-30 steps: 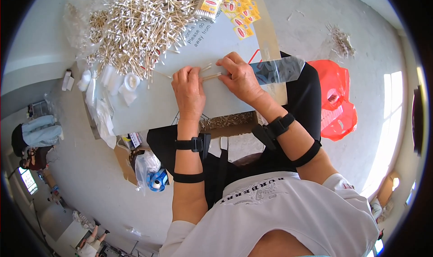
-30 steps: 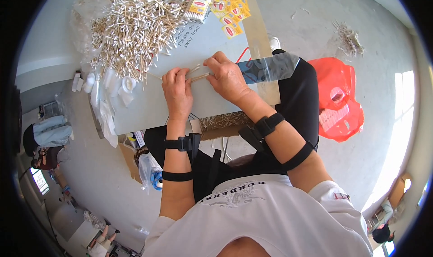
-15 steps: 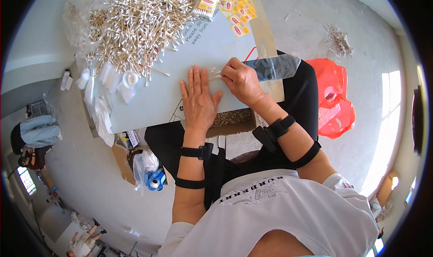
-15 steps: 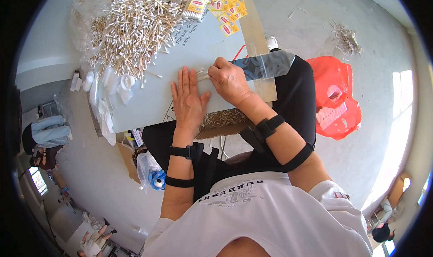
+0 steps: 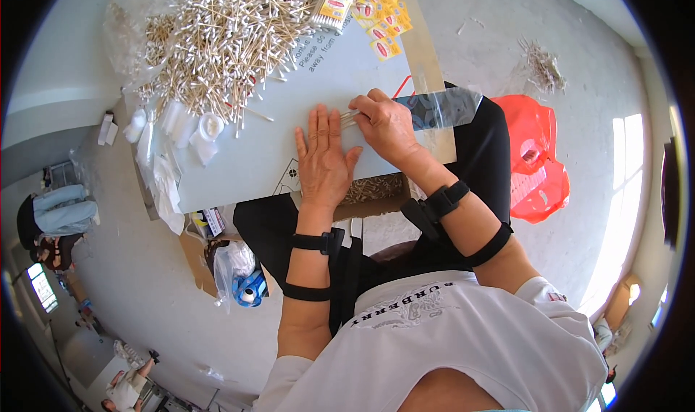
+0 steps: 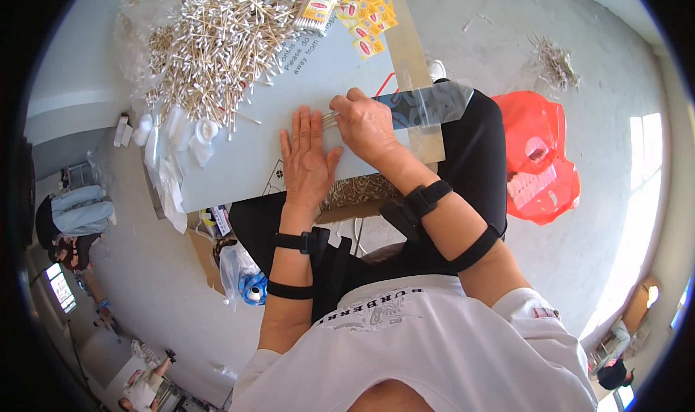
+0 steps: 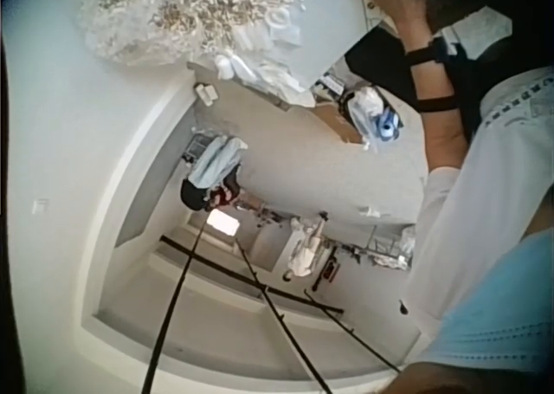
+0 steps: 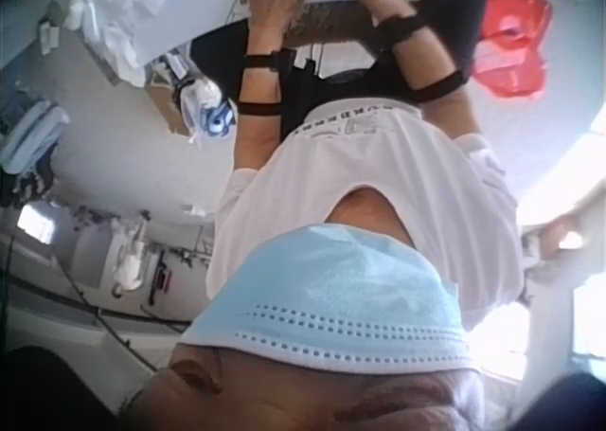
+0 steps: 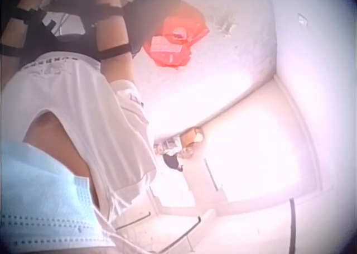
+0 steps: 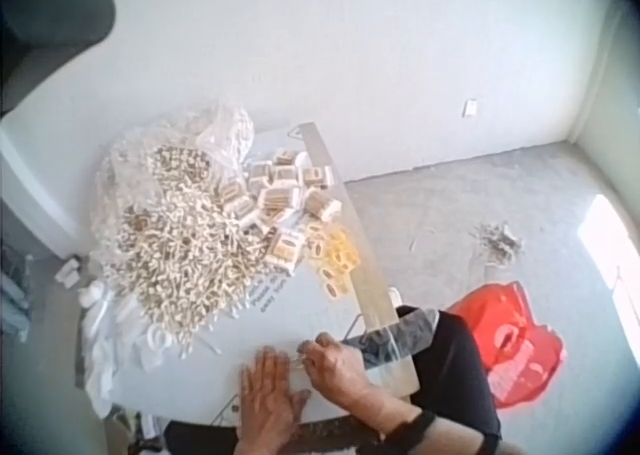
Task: Sorting small white rods (cotton swabs) and inserting them into packaging slots.
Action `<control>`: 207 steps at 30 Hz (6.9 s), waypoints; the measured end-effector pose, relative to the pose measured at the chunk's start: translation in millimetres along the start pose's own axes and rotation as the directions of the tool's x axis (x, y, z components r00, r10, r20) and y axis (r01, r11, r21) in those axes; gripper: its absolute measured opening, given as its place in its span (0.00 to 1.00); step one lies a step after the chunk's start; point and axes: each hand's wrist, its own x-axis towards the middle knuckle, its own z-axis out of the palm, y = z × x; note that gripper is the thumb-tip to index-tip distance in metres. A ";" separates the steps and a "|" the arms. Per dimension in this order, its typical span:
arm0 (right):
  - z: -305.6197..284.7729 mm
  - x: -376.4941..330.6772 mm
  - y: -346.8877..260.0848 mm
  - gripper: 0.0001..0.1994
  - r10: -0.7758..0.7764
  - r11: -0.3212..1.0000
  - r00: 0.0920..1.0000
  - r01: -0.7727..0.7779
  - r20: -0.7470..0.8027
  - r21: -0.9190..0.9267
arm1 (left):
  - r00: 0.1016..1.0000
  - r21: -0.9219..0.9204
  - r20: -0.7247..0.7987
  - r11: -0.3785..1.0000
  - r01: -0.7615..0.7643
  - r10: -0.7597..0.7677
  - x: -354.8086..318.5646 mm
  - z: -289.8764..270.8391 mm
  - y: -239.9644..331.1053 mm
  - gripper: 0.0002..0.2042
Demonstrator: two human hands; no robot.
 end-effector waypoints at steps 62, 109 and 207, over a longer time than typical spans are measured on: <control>-17.2 -14.1 13.2 0.09 -0.115 0.992 0.991 0.111 0.067 0.057 | 0.698 -0.113 -0.418 0.796 0.595 -0.581 23.6 -21.1 -74.3 0.05; -16.5 -12.3 11.4 0.07 -0.114 0.991 0.992 0.110 0.057 0.076 | 0.695 -0.472 -0.113 0.654 0.592 -0.710 61.5 -30.9 -124.0 0.11; -12.7 -22.7 10.5 0.08 -0.318 0.945 0.941 0.305 0.116 0.114 | 0.830 -0.108 -0.149 0.843 0.527 -0.538 37.3 -27.5 -63.1 0.06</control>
